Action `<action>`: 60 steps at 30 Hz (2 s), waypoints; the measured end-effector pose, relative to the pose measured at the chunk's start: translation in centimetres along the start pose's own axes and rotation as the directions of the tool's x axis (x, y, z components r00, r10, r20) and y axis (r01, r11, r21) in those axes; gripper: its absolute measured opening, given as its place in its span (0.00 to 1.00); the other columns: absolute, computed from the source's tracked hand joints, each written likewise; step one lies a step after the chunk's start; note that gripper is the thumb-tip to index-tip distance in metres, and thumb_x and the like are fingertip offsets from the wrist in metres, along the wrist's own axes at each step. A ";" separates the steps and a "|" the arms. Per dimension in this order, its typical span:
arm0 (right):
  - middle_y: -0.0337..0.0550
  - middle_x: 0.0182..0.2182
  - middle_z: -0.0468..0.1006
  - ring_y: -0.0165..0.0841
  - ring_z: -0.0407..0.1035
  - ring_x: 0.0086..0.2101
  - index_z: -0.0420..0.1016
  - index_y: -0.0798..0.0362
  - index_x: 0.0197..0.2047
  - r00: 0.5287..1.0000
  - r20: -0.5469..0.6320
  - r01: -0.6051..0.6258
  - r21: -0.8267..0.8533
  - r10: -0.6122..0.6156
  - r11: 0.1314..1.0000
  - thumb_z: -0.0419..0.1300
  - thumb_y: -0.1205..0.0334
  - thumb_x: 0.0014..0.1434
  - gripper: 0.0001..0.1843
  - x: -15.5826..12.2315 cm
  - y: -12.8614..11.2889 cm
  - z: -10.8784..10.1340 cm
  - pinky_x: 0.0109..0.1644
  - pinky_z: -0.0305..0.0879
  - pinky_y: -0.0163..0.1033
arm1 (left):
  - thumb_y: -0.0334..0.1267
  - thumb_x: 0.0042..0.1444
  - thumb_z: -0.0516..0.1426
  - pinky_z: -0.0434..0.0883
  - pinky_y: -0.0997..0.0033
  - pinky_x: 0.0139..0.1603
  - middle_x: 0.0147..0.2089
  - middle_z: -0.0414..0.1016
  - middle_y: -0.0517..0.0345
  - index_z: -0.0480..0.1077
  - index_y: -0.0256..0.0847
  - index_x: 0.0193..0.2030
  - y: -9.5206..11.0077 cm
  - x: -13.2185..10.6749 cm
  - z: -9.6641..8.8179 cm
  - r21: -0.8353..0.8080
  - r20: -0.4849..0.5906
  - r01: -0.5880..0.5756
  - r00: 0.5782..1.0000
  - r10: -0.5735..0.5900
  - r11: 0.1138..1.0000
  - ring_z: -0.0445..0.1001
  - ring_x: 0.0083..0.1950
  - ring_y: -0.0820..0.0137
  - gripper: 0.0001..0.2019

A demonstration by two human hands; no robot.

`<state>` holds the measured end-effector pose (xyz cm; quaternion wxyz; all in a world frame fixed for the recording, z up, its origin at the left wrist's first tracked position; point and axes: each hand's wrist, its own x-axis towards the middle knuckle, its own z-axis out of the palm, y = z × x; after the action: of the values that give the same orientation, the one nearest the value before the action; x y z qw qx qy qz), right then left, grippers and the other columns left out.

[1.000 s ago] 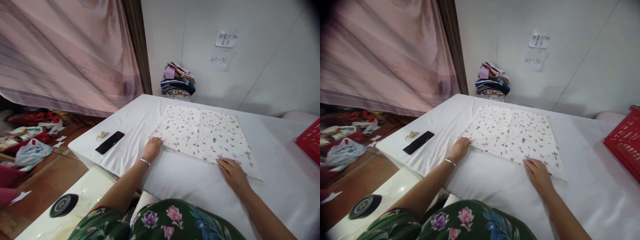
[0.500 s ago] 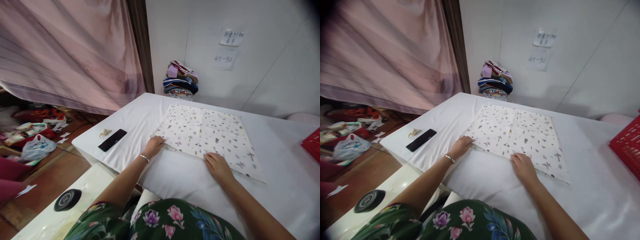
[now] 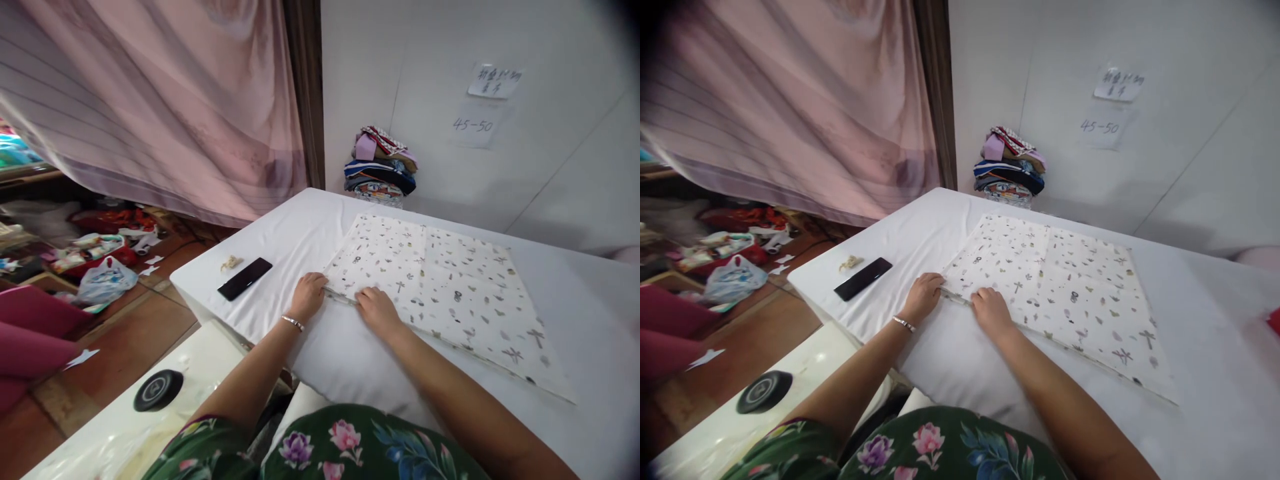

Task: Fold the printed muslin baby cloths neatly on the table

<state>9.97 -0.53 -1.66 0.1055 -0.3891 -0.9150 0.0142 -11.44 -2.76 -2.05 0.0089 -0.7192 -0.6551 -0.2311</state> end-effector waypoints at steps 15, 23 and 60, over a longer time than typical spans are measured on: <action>0.43 0.36 0.72 0.34 0.64 0.39 0.73 0.52 0.37 0.997 -0.051 -0.025 0.448 0.053 0.894 0.52 0.67 0.56 0.09 7.8 -4.1 2.5 0.42 0.57 0.37 | 0.47 0.55 0.52 0.62 0.68 0.39 0.40 0.69 0.53 0.67 0.40 0.37 0.1 -2.4 -0.8 0.058 0.042 0.408 0.911 -0.410 0.911 0.67 0.43 0.64 0.12; 0.34 0.21 0.68 0.28 0.61 0.23 0.73 0.55 0.33 0.954 -0.013 -0.203 0.709 0.300 0.675 0.48 0.55 0.56 0.16 8.2 -3.0 2.4 0.26 0.56 0.31 | 0.48 0.55 0.54 0.62 0.68 0.37 0.39 0.69 0.55 0.66 0.41 0.36 0.0 -1.8 -0.4 0.048 0.086 0.428 0.899 -0.430 0.903 0.69 0.41 0.65 0.12; 0.42 0.40 0.73 0.33 0.67 0.42 0.71 0.50 0.45 0.968 -0.207 -0.018 0.511 0.144 0.859 0.50 0.64 0.57 0.14 7.5 -4.3 1.8 0.45 0.62 0.37 | 0.36 0.49 0.55 0.66 0.68 0.33 0.30 0.74 0.54 0.63 0.41 0.27 -0.5 0.5 -0.6 -0.217 0.207 0.553 0.831 -0.516 0.805 0.74 0.35 0.62 0.04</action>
<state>1.50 1.92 -1.55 0.3119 -0.3850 -0.8426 0.2110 -12.12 -2.40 -1.53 -0.1991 -0.5138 -0.7929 -0.2601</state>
